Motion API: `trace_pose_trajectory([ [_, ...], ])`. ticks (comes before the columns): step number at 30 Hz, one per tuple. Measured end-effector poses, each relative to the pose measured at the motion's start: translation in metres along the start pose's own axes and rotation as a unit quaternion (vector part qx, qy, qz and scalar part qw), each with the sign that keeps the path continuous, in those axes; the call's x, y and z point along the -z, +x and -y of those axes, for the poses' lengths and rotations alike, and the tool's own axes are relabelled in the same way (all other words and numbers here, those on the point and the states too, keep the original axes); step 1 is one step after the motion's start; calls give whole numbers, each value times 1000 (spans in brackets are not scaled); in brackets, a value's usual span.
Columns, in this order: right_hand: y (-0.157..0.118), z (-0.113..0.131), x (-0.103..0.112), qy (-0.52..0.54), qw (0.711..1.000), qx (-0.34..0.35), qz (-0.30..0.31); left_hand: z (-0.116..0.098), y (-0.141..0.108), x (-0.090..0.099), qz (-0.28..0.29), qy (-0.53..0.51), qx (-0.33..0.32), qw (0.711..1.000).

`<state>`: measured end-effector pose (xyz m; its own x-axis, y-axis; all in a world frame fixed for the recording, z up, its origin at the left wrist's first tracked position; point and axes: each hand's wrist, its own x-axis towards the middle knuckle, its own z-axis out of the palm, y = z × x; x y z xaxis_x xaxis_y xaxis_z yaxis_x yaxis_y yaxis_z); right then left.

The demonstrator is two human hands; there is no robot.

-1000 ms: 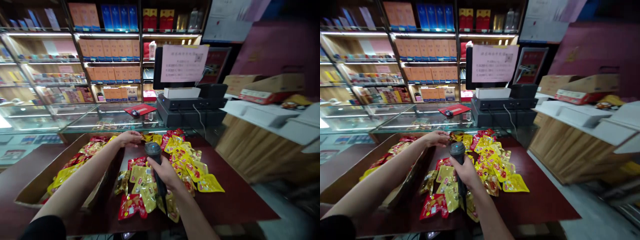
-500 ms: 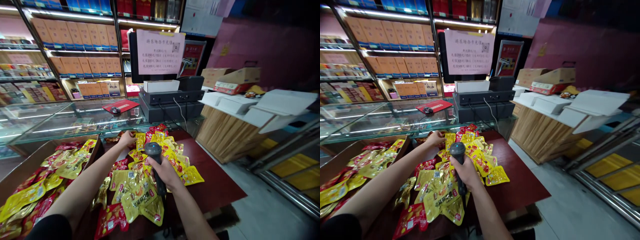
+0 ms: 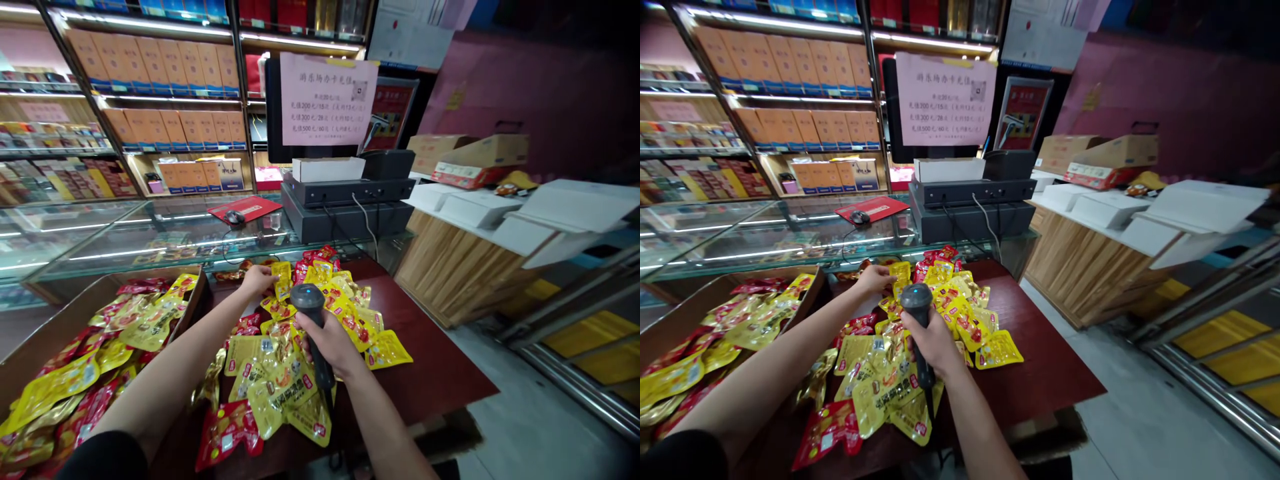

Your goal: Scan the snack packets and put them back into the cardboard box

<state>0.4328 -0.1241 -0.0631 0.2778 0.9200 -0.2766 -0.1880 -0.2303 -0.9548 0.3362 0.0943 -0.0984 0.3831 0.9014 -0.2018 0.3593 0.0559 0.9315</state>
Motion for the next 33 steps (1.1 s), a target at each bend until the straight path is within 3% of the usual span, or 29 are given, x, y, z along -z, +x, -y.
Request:
trace_pose_trajectory([
  [6,-5,-6,-23,-7,999,-1,33,-14,-27,50,79,-120,-6,990],
  [11,-8,-20,-46,-25,997,6,69,-19,-31,79,70,-157,14,985],
  [18,-8,-39,-58,-64,995,36,70,-4,-25,77,94,-104,21,990],
  [25,-11,-28,-70,-45,997,3,59,-5,-25,76,129,-129,37,983],
  [33,-10,-32,-71,-49,997,14,60,-2,-23,76,160,-145,47,975],
])
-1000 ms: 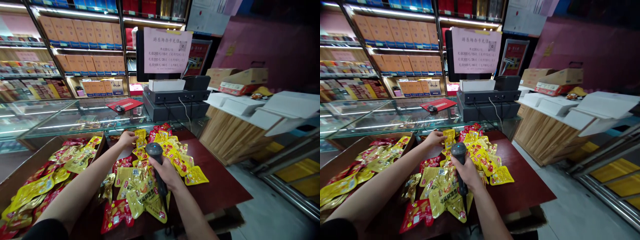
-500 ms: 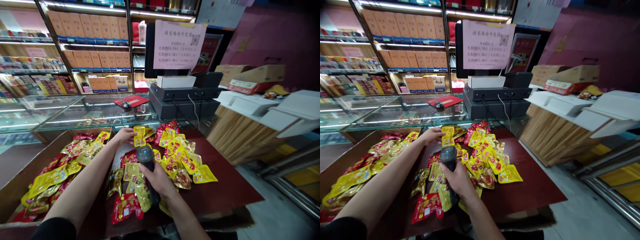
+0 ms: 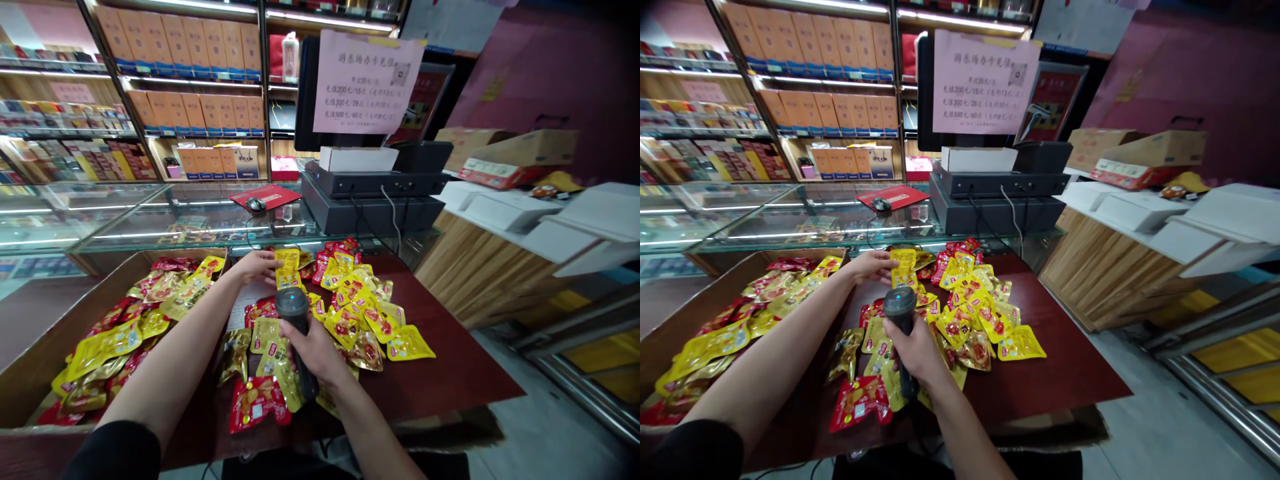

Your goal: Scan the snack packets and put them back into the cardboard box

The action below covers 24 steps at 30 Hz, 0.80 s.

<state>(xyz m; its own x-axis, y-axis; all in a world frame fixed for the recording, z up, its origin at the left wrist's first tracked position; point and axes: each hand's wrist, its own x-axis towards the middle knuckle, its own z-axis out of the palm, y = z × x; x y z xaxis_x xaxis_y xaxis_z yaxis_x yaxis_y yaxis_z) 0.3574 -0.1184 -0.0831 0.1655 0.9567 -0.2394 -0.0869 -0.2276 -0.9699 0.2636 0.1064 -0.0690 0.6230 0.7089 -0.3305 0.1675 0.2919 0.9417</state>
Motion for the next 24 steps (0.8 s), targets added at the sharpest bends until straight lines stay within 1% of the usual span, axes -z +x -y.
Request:
trace_pose_trajectory([
  [11,4,-9,3,-3,1000,8,-2,-2,-2,-2,11,-3,4,1000],
  [24,3,-9,5,-7,1000,6,-12,-4,-5,-4,16,-13,9,1000],
])
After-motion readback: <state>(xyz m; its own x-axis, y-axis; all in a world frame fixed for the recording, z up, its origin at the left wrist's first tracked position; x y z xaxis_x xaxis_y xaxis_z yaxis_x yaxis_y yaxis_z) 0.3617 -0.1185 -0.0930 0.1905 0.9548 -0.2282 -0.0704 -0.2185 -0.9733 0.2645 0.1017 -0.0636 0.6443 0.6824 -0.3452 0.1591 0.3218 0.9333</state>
